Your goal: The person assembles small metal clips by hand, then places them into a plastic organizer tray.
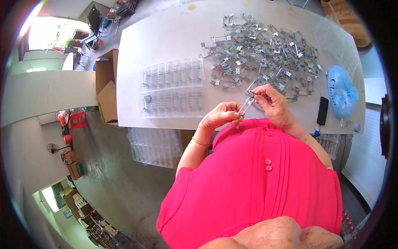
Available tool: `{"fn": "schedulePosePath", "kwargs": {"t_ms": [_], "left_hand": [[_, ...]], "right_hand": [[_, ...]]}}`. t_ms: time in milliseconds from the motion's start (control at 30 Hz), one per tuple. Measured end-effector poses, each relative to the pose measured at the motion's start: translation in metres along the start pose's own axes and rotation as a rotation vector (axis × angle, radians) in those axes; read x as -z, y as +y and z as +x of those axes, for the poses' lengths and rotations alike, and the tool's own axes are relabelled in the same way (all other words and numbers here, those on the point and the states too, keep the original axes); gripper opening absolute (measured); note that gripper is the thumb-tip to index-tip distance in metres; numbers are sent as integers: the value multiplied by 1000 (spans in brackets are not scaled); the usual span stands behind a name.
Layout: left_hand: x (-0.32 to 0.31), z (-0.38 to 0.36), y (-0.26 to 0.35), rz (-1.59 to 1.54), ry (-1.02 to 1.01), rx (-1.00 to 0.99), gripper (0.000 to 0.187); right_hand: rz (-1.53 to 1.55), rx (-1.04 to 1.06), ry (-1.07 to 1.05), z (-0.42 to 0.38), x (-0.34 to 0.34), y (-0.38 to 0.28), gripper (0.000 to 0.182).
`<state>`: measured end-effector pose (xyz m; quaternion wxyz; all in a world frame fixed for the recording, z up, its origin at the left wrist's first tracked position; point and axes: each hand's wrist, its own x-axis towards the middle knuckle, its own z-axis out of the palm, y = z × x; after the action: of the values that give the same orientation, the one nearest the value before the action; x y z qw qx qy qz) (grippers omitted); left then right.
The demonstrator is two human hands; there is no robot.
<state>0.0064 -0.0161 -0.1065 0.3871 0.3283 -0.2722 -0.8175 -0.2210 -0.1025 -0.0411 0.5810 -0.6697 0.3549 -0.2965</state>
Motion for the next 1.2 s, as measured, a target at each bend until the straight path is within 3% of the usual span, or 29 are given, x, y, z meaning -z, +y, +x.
{"fn": "schedulePosePath", "kwargs": {"t_ms": [133, 233, 367, 433, 700, 767, 800, 867, 1200], "left_hand": [[7, -13, 4, -184, -161, 4, 40], [5, -24, 8, -144, -237, -68, 51], [-20, -38, 30, -181, -198, -161, 54], [-25, -46, 36, -158, -206, -176, 67], [-33, -50, 47, 7, -26, -94, 59], [-34, -51, 47, 35, 34, -117, 57], [-33, -51, 44, 32, 57, -141, 57], [-36, -51, 45, 33, 80, -164, 57], [-62, -40, 44, 268, 273, -241, 50]], "right_hand": [[-13, 85, -2, 0, -13, -8, 11], [40, 54, 15, -2, -24, -21, 11], [34, 27, 57, -2, -36, -29, 11], [17, 52, 58, -3, -42, -32, 11], [110, 95, 90, -4, -57, -42, 7], [-291, 306, 202, -3, -48, -46, 6], [-288, 308, 203, -6, -46, -51, 6], [-184, 63, 74, -14, -44, -60, 4], [-231, 27, -6, -16, -22, -59, 3]]}}
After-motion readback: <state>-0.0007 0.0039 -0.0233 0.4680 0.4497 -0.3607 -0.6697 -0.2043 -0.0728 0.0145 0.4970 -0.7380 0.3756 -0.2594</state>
